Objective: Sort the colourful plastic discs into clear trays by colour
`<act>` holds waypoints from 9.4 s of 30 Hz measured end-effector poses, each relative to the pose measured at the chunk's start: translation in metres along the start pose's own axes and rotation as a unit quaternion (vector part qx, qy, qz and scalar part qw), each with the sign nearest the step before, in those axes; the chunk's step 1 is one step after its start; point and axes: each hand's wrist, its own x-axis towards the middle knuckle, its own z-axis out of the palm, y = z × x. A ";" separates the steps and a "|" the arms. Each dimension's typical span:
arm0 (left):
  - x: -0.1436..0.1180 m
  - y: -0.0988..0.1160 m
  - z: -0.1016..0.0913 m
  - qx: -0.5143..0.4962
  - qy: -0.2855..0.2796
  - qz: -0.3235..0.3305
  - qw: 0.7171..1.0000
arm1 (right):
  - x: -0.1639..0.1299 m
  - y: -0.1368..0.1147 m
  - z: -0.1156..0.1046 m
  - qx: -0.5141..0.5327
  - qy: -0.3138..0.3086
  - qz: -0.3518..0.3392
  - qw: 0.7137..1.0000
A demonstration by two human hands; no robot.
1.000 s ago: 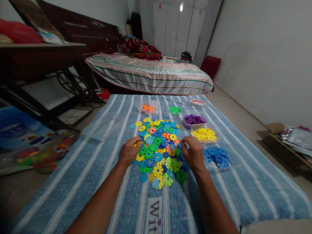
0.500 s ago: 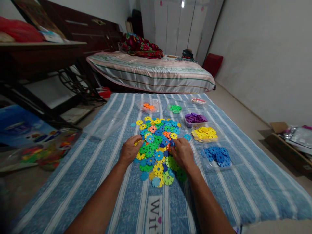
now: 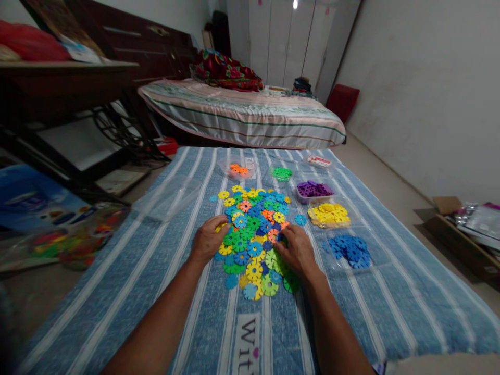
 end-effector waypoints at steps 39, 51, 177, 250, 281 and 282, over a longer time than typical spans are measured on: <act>0.002 -0.002 0.003 -0.004 0.005 -0.001 1.000 | 0.030 0.006 -0.071 -0.087 0.324 0.042 0.941; 0.002 -0.001 0.003 -0.001 0.004 -0.003 1.000 | -0.019 0.008 -0.013 -0.022 0.002 -0.012 1.000; 0.001 0.001 0.002 0.000 0.003 0.006 1.000 | 0.002 -0.017 -0.049 -0.231 -0.198 0.091 0.948; 0.002 0.000 0.000 0.003 0.006 0.010 1.000 | 0.004 -0.046 -0.063 0.301 -0.311 0.124 0.893; 0.002 0.001 0.001 0.003 0.003 0.001 1.000 | -0.044 -0.023 -0.085 -0.187 -0.173 0.178 0.951; 0.002 0.002 0.001 0.003 0.002 0.001 1.000 | -0.048 -0.024 -0.085 -0.199 -0.175 0.177 0.948</act>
